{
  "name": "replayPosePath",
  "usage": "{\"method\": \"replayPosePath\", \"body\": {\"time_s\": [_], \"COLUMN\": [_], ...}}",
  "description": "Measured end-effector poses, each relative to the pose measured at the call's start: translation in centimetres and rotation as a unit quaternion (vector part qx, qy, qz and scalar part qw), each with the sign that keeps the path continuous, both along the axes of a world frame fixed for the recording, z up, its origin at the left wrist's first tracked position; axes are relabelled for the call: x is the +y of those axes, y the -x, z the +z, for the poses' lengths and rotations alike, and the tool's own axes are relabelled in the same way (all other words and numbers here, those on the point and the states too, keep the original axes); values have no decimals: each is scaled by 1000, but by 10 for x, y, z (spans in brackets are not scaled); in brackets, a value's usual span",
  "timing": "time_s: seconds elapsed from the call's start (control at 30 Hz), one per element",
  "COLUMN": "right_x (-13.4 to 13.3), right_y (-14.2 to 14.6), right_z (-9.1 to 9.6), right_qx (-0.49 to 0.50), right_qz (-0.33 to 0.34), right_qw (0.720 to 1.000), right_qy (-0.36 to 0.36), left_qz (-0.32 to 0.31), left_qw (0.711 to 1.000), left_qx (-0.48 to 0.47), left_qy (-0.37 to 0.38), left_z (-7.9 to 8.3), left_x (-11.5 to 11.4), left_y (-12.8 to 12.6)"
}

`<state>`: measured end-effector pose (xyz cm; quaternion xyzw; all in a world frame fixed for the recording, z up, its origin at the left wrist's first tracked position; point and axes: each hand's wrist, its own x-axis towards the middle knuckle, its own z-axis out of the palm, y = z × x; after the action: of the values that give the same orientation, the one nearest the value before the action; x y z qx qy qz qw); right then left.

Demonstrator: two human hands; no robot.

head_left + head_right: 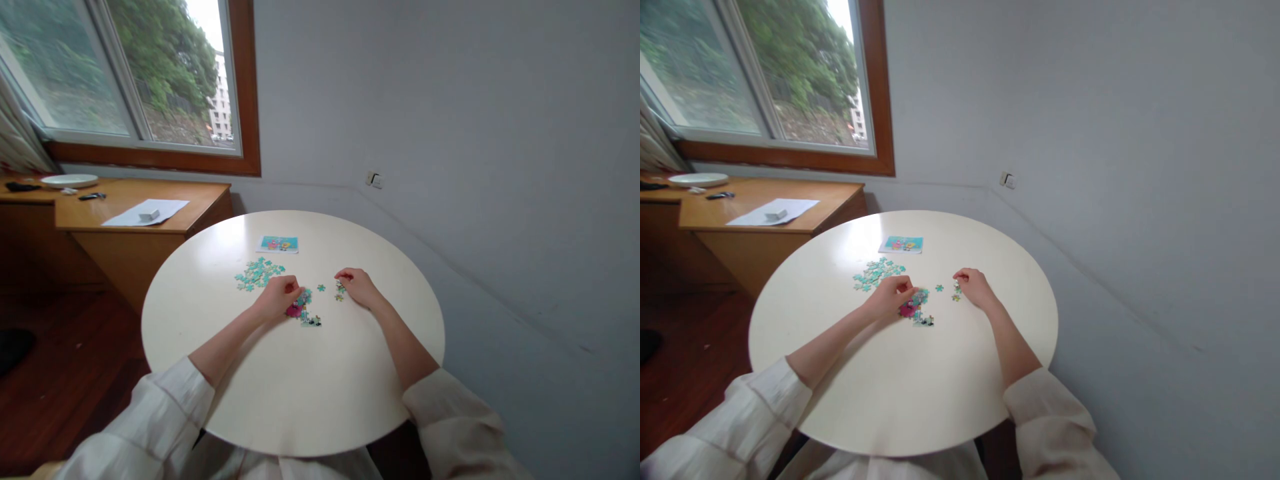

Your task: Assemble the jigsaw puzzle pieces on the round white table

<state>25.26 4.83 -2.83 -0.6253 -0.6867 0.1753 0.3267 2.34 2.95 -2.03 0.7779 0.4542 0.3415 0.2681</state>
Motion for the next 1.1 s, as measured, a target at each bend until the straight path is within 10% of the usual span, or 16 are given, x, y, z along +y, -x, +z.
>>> {"method": "replayPosePath", "body": {"time_s": [0.63, 1.1], "right_x": [9, 7], "right_y": [-52, -53], "right_z": [-1, -4], "right_qx": [-88, -124], "right_qz": [-168, -133], "right_qw": [981, 979], "right_qy": [50, 95], "left_qz": [-7, -15], "left_qw": [1000, 1000], "left_qx": [-5, -8], "left_qy": [-1, 6], "left_z": [-4, -4], "left_x": [3, 3], "left_y": [4, 4]}}
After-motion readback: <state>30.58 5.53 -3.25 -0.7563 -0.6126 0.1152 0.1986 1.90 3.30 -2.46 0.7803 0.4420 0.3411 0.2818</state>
